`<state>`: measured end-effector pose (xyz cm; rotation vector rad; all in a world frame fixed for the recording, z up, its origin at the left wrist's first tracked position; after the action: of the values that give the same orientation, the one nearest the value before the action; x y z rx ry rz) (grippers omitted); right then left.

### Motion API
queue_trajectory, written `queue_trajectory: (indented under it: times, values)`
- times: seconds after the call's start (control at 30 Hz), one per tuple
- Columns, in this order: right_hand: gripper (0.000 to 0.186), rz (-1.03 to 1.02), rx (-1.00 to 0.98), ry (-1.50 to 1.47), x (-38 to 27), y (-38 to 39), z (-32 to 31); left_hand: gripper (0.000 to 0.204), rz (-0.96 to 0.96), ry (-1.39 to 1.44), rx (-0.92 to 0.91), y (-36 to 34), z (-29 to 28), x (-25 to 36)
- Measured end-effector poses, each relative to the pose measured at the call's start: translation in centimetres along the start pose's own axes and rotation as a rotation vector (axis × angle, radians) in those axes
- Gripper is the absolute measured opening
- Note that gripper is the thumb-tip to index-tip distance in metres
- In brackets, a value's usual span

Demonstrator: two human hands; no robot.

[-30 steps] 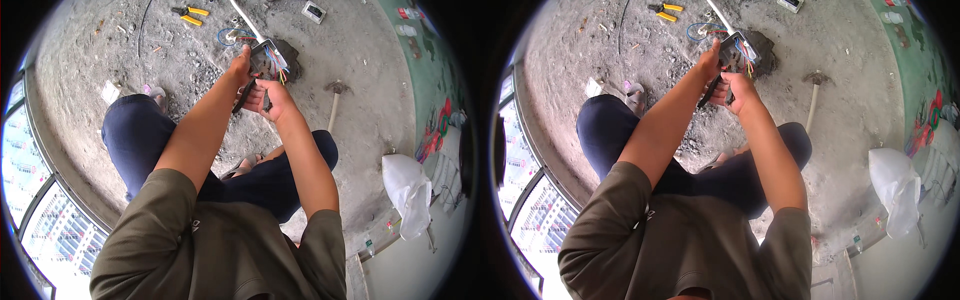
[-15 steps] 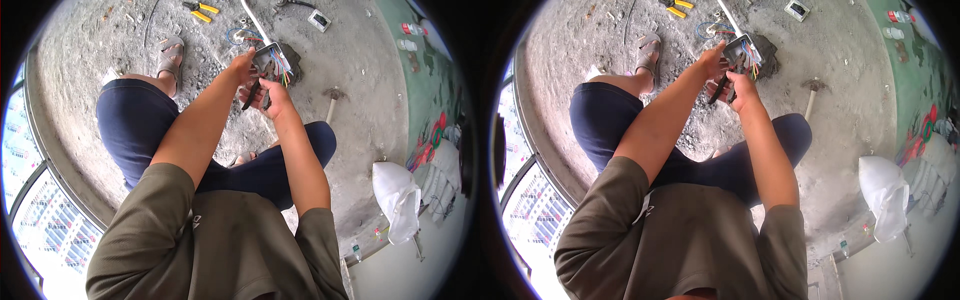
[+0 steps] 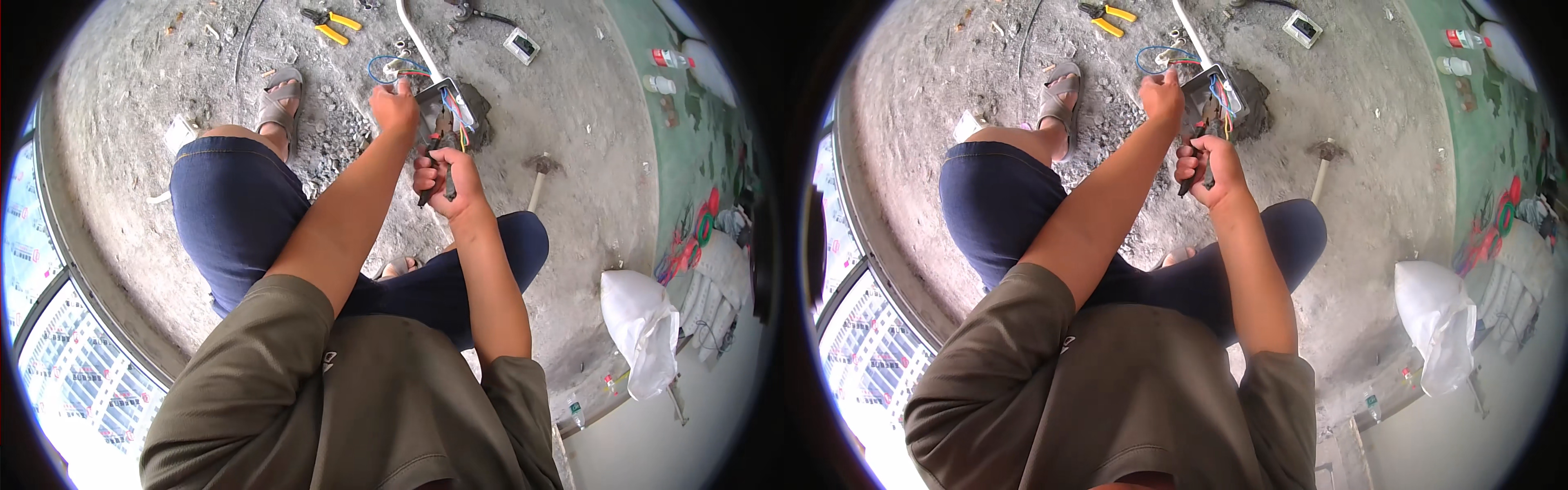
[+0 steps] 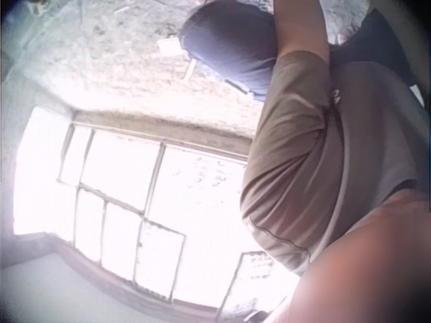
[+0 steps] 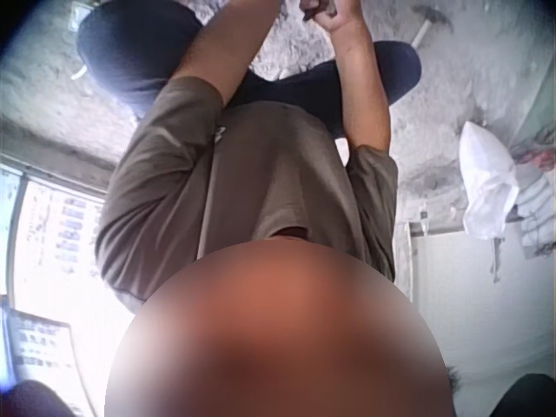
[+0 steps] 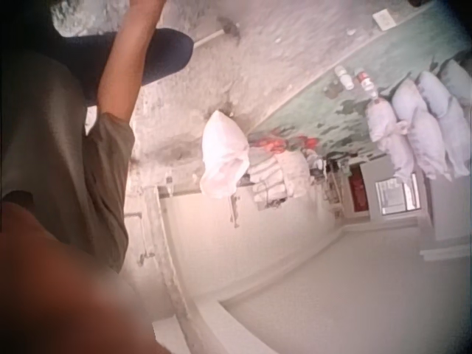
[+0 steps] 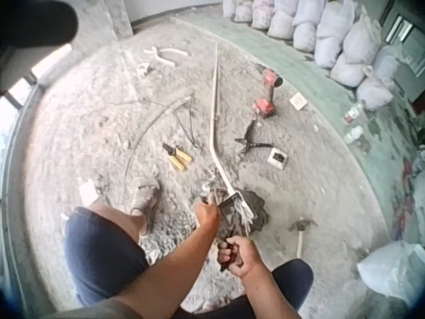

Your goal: Connecting and organizing electrical wires into a wall-mounted junction box.

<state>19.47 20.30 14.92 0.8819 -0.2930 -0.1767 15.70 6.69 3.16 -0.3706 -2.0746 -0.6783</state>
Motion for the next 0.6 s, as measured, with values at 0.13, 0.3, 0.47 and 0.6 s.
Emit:
queue_trajectory:
  times: [0.13, 0.3, 0.47, 0.6]
  values:
    - [0.017, 0.032, -0.040, -0.027, -0.4, 1.1, -1.2, 0.040, 0.348, -0.437, 0.208, 0.5, -1.6, 4.2]
    - [0.019, 0.032, -0.136, -0.008, 0.0, 1.0, -1.1, 0.037, 0.650, -0.597, -0.003, -2.3, -1.7, 4.6]
    - [0.016, 0.026, -0.106, 0.018, 0.7, 1.6, -0.5, 0.025, 0.745, -0.717, -0.236, -7.5, -1.3, 4.4]
    - [0.018, 0.003, -0.089, 0.030, 0.4, 1.8, -1.2, 0.024, 0.532, -0.689, -0.387, -8.8, -0.3, 4.0]
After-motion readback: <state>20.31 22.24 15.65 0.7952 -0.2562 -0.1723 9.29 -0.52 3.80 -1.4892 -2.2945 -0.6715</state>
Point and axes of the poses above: each hand's wrist, its own y-axis away from the middle knuckle, its own z-axis out of the palm, x = y × z, the point moved 1 cm from there along -y, towards the middle knuckle, and after that the axes turned 10 degrees about z, right-handed, at the moved point
